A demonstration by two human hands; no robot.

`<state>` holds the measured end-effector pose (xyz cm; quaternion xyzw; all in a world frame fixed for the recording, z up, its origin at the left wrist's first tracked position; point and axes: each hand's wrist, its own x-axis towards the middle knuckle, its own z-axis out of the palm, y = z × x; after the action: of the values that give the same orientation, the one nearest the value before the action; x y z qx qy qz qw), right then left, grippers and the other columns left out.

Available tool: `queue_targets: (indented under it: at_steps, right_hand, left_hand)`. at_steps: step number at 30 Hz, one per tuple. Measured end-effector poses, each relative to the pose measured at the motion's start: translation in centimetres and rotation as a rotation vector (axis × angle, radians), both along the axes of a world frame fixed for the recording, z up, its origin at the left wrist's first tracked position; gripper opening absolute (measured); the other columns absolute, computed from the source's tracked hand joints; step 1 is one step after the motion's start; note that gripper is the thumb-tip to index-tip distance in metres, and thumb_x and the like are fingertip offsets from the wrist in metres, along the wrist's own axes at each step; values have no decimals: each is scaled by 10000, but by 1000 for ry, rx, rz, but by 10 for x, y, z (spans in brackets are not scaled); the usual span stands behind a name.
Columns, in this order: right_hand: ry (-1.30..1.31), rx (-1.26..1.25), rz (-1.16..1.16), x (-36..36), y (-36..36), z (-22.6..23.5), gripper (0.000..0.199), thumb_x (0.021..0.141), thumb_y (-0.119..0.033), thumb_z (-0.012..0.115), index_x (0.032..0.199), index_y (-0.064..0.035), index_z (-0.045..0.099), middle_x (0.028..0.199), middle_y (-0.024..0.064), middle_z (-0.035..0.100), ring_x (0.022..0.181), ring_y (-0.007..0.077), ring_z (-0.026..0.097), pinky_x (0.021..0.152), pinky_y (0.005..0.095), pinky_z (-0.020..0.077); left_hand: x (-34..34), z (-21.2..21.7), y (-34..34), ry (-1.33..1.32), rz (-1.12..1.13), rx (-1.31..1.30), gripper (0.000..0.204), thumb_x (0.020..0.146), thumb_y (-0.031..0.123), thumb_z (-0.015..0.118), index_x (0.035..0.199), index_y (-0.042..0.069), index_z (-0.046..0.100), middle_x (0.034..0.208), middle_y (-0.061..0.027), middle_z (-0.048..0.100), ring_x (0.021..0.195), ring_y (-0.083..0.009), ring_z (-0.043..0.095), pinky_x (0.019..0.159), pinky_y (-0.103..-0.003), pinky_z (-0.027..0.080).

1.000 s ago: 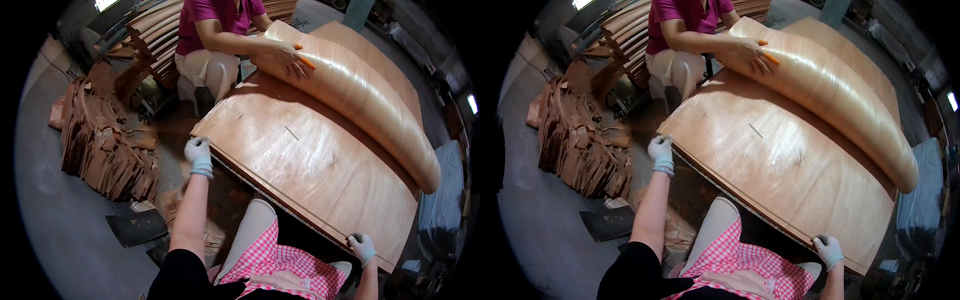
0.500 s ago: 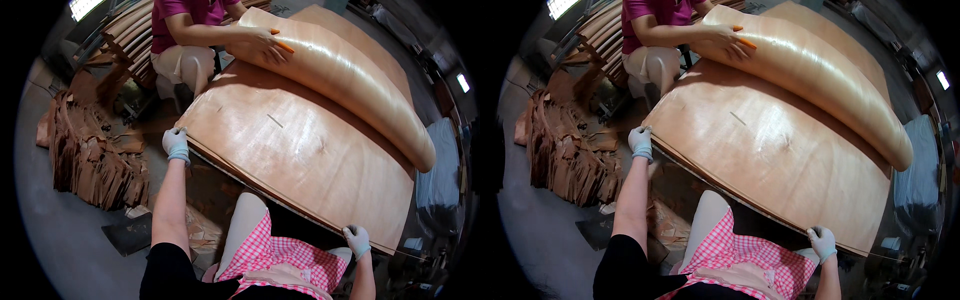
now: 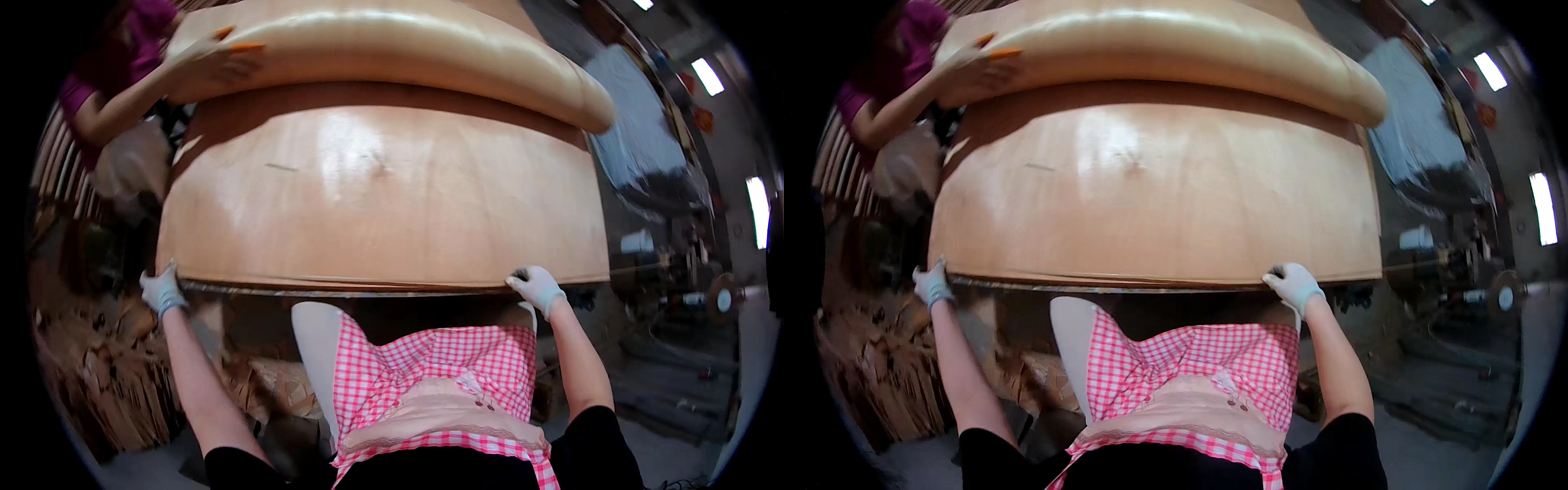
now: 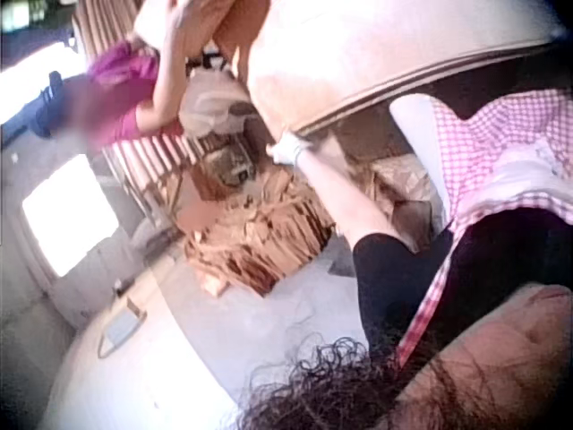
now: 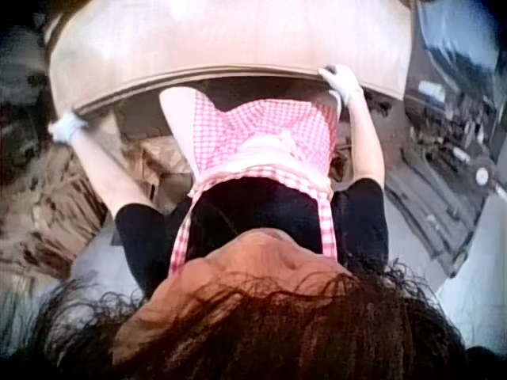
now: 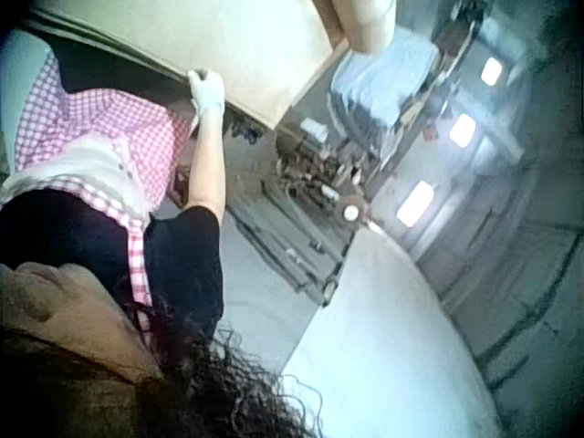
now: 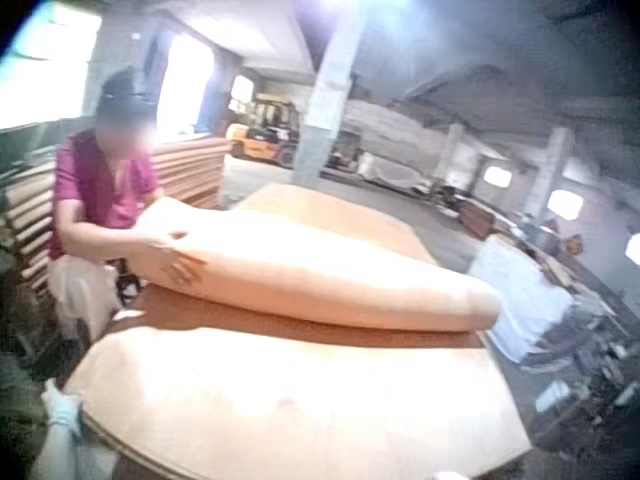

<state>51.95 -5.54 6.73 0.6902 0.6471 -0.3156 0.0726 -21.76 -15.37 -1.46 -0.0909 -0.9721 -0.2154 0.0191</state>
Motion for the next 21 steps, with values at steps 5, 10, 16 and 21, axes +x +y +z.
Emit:
queue_targets:
  at_steps: [5,10,16,21]
  right_hand:
    - [-215,-37,-5,1,3,-10,467,790,-478,686,925,-32,709,939,184,705,921,342,666,825,428,508]
    - [-158,-79,-59,5,0,-13,475,781,-496,690,943,-50,705,977,172,705,946,329,664,834,422,510]
    - [-102,-23,19,8,2,-22,506,794,-517,648,985,-53,709,1028,181,695,994,341,657,857,439,513]
    - [-35,-39,22,7,5,-17,482,803,-480,641,1008,-50,712,1051,196,687,987,361,661,840,460,524]
  left_hand:
    - [-1,2,6,-51,77,-111,955,654,551,824,1427,151,431,1421,-233,439,1270,-384,487,1024,-472,447]
    - [71,38,37,319,-36,-231,885,789,507,729,1484,127,334,1521,-212,305,1352,-352,395,1092,-493,333]
    - [352,-1,74,272,-1258,-25,771,862,331,627,1468,-24,310,1472,-295,358,1388,-439,305,1173,-497,197]
    - [531,31,91,47,-1693,-129,906,798,459,676,1476,-9,299,1552,-272,207,1444,-419,168,1177,-517,114]
